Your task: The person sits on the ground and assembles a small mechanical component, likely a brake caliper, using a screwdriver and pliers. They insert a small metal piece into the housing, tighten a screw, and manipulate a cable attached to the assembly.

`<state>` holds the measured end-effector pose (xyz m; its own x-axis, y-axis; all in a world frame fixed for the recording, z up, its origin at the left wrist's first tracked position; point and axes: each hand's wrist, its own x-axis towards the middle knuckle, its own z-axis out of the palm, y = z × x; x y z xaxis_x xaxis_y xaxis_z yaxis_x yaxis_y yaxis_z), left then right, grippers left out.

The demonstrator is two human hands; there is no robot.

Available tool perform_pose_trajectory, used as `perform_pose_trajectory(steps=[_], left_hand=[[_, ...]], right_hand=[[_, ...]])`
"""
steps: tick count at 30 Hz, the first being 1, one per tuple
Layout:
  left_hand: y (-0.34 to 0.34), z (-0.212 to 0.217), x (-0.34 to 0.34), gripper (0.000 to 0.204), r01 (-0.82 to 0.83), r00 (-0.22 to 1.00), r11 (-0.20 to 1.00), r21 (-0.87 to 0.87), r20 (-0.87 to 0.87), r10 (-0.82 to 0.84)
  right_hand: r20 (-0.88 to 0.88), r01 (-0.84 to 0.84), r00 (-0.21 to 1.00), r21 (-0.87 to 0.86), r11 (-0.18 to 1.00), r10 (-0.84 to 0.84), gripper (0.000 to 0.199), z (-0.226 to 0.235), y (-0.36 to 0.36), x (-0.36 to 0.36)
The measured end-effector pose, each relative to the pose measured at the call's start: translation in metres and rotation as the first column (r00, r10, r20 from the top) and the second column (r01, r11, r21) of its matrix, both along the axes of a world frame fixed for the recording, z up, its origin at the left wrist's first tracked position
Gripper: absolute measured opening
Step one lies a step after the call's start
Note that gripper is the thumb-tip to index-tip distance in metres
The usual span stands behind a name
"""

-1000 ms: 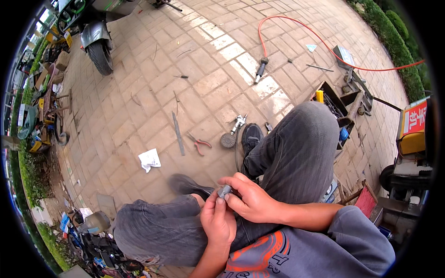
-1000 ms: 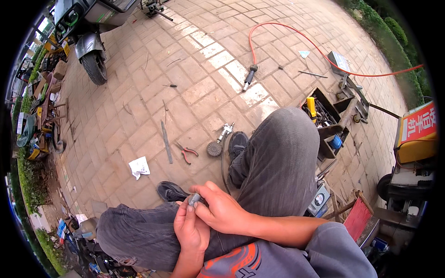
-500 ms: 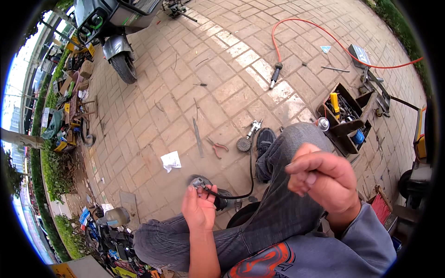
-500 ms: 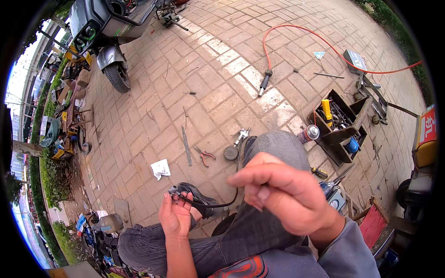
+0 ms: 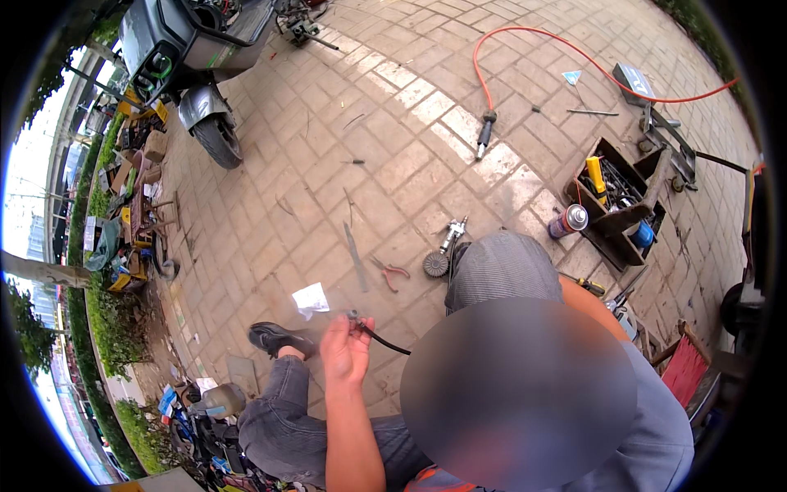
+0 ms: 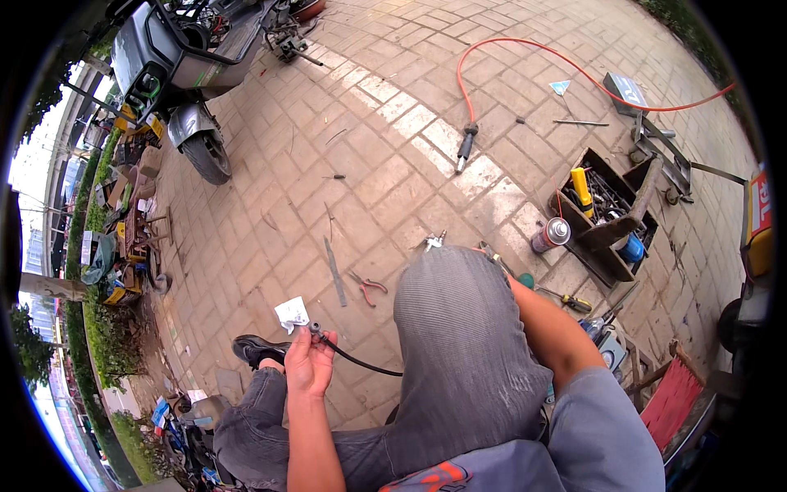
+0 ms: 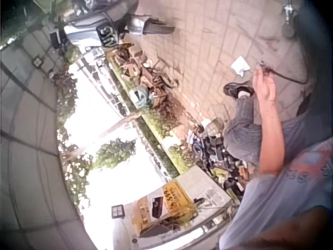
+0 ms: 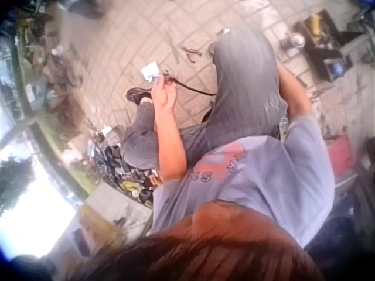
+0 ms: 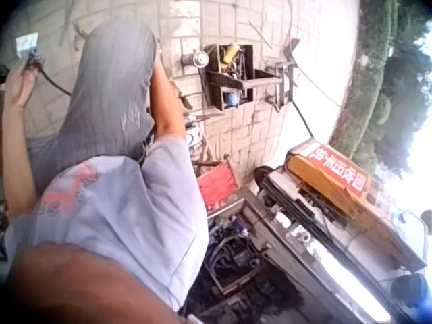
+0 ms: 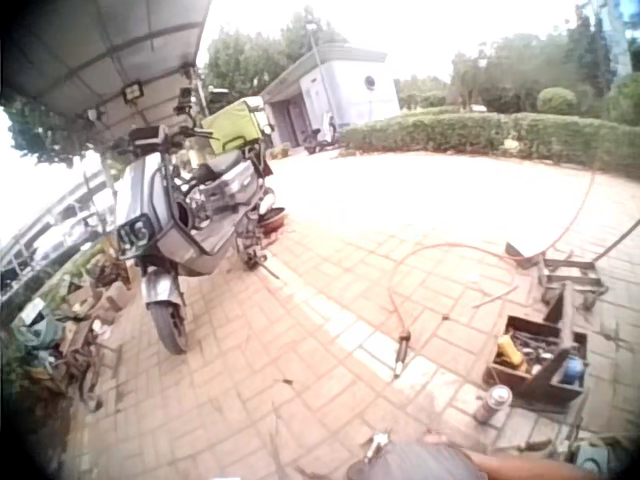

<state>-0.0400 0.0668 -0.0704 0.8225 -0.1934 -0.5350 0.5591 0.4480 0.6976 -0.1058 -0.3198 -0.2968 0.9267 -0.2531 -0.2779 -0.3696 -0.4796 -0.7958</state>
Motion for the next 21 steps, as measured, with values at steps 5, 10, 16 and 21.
perform_pose_trajectory(steps=[5,10,16,21], left_hand=[[0.022,-0.078,0.03,0.018,0.006,0.973,0.998,0.067,-0.229,0.01],[0.017,-0.165,0.047,0.019,0.095,0.933,0.988,0.124,-0.357,-0.045],[0.001,-0.203,0.057,0.023,0.205,0.935,0.952,0.225,-0.332,-0.123],[-0.006,-0.199,0.056,0.026,0.195,0.951,0.941,0.278,-0.288,-0.112]], right_hand=[[-0.132,-0.23,0.97,-0.231,0.945,0.204,0.021,0.021,0.06,0.059],[-0.239,-0.507,0.861,-0.329,0.797,0.449,0.023,0.02,0.083,0.111],[-0.006,-0.52,0.747,-0.627,0.58,0.664,0.019,-0.025,0.132,0.17],[-0.121,-0.61,0.746,-0.519,0.598,0.655,0.02,-0.006,0.188,0.164]])
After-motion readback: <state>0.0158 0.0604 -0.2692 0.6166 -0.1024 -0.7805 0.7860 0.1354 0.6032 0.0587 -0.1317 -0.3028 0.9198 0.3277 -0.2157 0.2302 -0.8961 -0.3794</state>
